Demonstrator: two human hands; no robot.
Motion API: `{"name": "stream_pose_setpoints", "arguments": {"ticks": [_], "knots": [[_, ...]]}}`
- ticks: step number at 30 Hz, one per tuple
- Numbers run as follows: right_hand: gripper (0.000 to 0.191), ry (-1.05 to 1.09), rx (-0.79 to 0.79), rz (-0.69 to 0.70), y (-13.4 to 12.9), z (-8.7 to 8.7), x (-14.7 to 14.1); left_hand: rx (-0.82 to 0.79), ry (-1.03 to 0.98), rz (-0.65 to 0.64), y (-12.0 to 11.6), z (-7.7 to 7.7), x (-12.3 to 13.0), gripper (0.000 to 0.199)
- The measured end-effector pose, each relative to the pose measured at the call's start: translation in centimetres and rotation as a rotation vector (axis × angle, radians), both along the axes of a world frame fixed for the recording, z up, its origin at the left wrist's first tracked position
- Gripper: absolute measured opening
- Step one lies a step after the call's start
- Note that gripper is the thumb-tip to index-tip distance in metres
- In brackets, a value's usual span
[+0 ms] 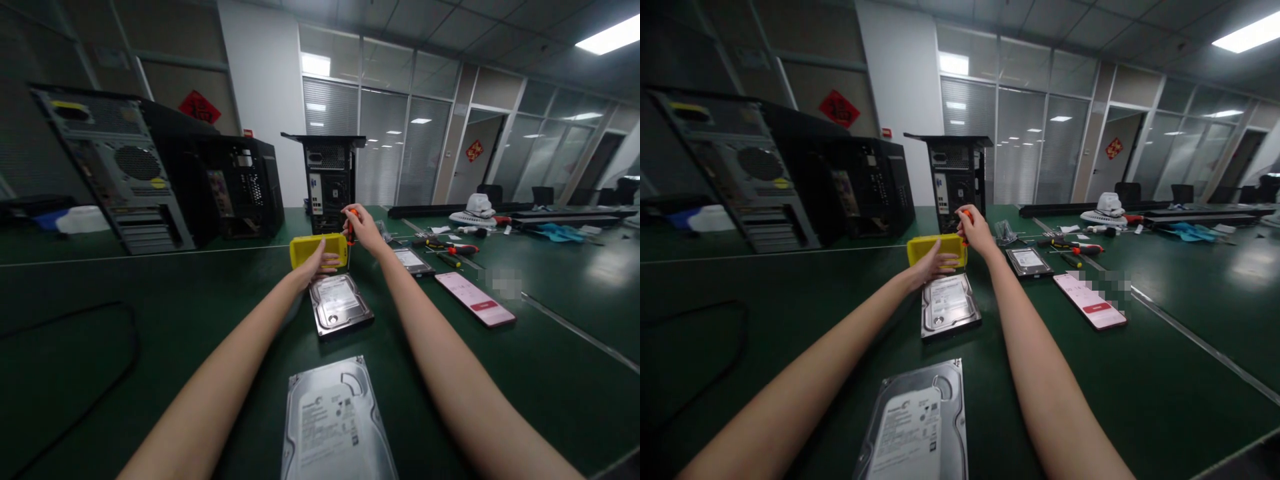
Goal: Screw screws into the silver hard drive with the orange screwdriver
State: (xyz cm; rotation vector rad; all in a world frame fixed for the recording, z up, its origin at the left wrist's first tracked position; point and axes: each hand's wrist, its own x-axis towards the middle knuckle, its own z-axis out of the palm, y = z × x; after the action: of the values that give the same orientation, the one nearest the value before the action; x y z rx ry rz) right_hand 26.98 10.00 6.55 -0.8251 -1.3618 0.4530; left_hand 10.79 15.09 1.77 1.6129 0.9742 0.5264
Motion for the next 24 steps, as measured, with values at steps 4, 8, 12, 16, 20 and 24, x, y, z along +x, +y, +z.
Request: {"name": "stream_pose_setpoints", "arguments": {"ticks": [4,8,12,16,20,24], "knots": [[0.021,0.022,0.008,0.015,-0.1,-0.1,-0.1,-0.114,-0.042,0.023,-0.1,0.6,-0.6,0.097],[0.021,0.013,-0.002,-0.002,0.0,-0.1,0.1,-0.153,-0.114,0.035,-0.4,0.5,-0.9,0.093],[0.022,-0.008,-0.007,-0.014,0.1,-0.1,0.3,-0.155,-0.160,0.094,-0.1,-0.1,-1.3,0.085],[0.022,-0.016,-0.009,-0.014,0.1,-0.1,0.3,-0.022,-0.155,0.147,0.3,-0.6,-2.6,0.059],[0.022,-0.017,-0.012,-0.011,0.1,-0.1,0.3,0.251,0.018,0.126,0.0,-1.2,-4.6,0.055],[0.021,-0.023,-0.012,-0.017,0.0,0.0,0.4,0.482,0.174,0.146,-0.5,-2.0,-6.1,0.054]]}}
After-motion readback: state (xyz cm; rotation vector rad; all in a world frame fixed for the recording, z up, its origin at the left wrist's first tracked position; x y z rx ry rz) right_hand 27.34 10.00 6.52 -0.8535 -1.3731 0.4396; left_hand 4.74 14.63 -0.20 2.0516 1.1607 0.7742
